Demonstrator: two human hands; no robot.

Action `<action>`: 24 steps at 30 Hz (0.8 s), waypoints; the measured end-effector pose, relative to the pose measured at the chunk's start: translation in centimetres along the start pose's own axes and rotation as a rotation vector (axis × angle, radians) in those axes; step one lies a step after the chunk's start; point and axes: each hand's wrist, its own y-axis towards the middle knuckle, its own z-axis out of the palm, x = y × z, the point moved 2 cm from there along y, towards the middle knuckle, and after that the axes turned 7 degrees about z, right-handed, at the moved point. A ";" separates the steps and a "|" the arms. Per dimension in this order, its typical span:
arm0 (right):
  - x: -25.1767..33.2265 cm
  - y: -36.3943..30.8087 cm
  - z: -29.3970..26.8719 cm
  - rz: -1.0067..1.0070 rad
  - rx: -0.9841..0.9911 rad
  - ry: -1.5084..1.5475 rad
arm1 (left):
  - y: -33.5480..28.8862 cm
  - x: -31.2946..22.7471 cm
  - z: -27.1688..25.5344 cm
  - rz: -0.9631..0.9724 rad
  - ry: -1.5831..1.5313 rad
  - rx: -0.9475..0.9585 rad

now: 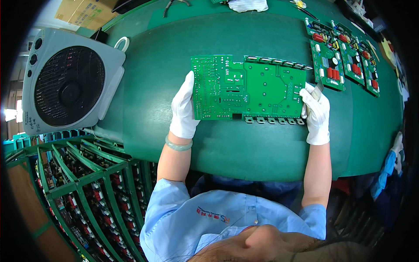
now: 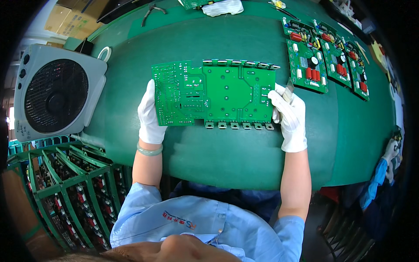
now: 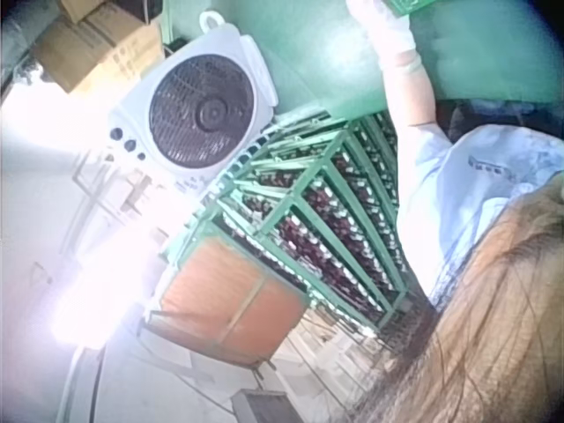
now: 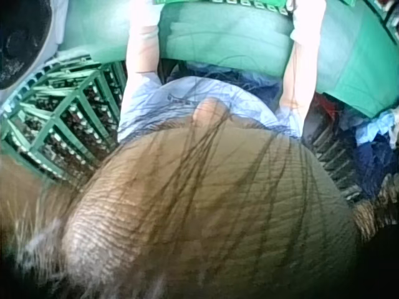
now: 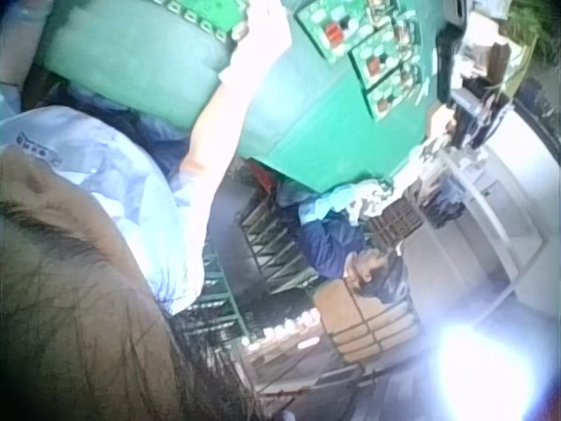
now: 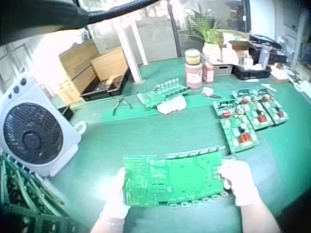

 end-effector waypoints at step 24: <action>1.1 -1.4 0.8 -0.431 -0.176 -0.561 | 1.6 2.4 1.5 -0.017 0.782 -0.436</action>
